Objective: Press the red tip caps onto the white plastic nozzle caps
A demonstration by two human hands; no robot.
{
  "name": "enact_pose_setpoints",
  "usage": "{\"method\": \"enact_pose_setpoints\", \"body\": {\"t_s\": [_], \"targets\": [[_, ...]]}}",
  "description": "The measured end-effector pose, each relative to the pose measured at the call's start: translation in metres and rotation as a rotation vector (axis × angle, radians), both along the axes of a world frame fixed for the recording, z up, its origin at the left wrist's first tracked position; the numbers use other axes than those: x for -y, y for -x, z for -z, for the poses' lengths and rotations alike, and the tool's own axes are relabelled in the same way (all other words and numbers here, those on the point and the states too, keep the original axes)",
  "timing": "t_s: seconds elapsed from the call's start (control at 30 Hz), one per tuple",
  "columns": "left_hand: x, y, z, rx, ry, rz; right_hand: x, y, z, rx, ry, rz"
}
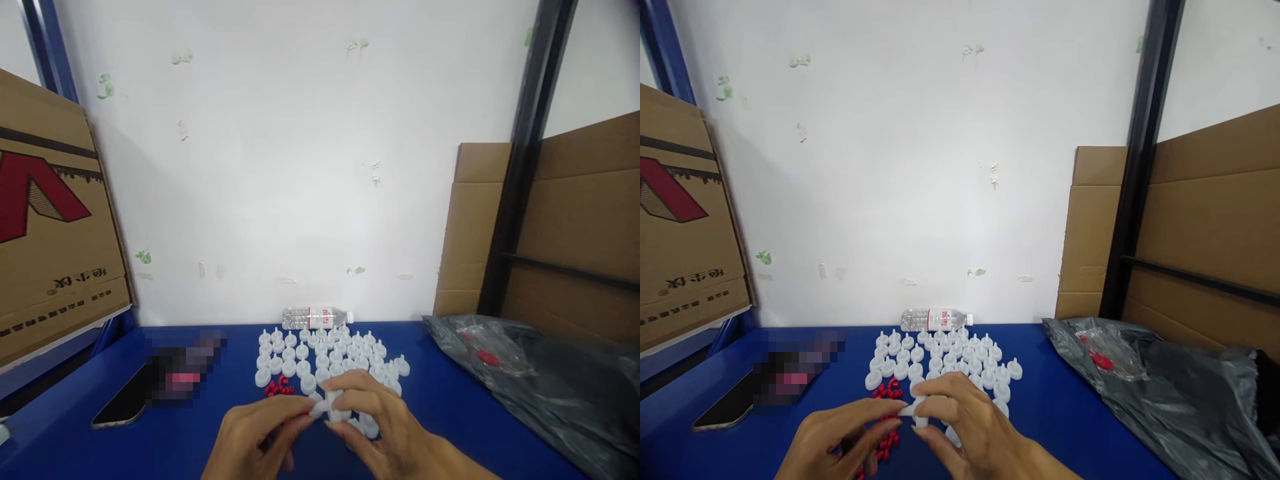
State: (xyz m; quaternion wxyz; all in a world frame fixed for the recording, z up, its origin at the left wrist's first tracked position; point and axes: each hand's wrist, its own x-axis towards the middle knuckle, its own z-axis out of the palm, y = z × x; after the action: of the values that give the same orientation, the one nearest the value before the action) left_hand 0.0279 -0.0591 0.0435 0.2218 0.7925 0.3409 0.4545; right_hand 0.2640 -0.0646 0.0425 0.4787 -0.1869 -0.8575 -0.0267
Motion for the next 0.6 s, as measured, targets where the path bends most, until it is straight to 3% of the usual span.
{"method": "enact_pose_setpoints", "body": {"t_s": [0.1,0.23,0.4,0.5,0.6], "targets": [[-0.001,0.0,-0.006,-0.104,0.018,0.046,0.003,0.0,0.006,-0.044,0.054,0.014],[-0.008,-0.005,0.003,-0.121,-0.042,0.099,0.011,0.001,0.012,-0.122,0.068,0.069],[-0.012,-0.007,0.013,-0.269,-0.211,0.022,0.016,0.0,0.015,-0.14,0.08,0.149],[-0.01,-0.009,0.012,-0.391,-0.316,0.015,0.013,-0.001,0.018,-0.152,0.081,0.12],[-0.008,-0.013,0.013,-0.344,-0.276,0.048,0.01,-0.003,0.021,-0.154,0.087,0.075]]}}
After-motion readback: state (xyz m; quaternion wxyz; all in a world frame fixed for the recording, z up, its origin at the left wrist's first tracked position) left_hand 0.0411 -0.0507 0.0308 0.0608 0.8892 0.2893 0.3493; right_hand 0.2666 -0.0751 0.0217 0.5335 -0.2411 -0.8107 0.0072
